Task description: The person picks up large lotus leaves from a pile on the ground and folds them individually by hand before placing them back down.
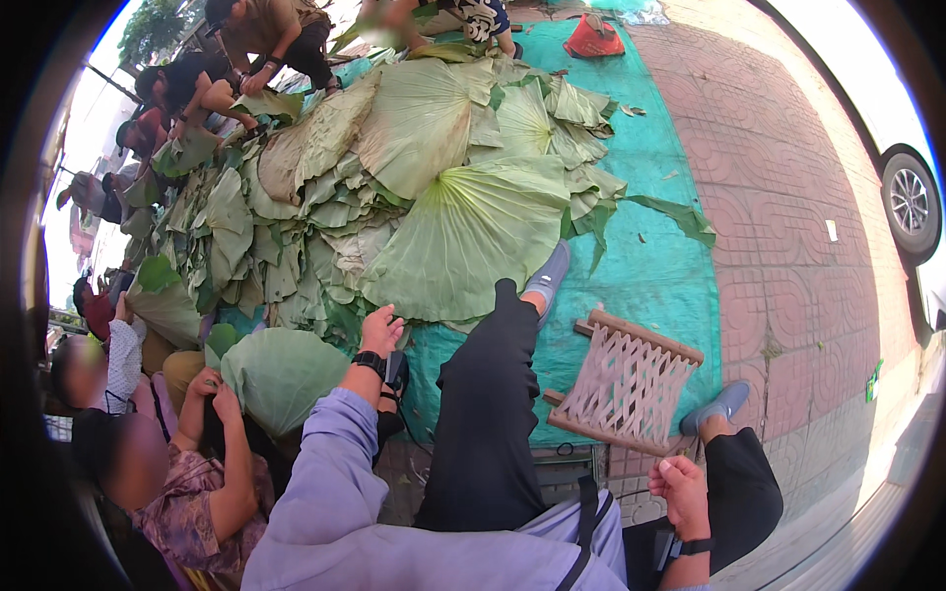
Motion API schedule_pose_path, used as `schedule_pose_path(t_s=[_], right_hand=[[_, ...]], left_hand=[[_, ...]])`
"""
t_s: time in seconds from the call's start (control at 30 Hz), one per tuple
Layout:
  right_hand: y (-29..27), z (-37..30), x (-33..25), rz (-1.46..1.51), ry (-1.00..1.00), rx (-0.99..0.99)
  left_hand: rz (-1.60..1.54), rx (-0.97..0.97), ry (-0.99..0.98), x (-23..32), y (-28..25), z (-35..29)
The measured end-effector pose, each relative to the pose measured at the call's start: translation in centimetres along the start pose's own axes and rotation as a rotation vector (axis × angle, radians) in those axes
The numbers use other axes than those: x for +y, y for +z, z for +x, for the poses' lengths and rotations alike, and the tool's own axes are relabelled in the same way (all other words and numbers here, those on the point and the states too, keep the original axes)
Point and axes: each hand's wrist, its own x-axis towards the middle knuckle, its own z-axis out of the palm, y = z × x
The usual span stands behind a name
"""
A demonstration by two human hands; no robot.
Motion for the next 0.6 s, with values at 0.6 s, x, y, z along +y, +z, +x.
schedule_pose_path(t_s=[0.6], right_hand=[[0.7, 2.5, 0.5, -0.167, 0.065, 0.022]], left_hand=[[-0.260, 0.056, 0.089, 0.1, -0.6, 5.3]])
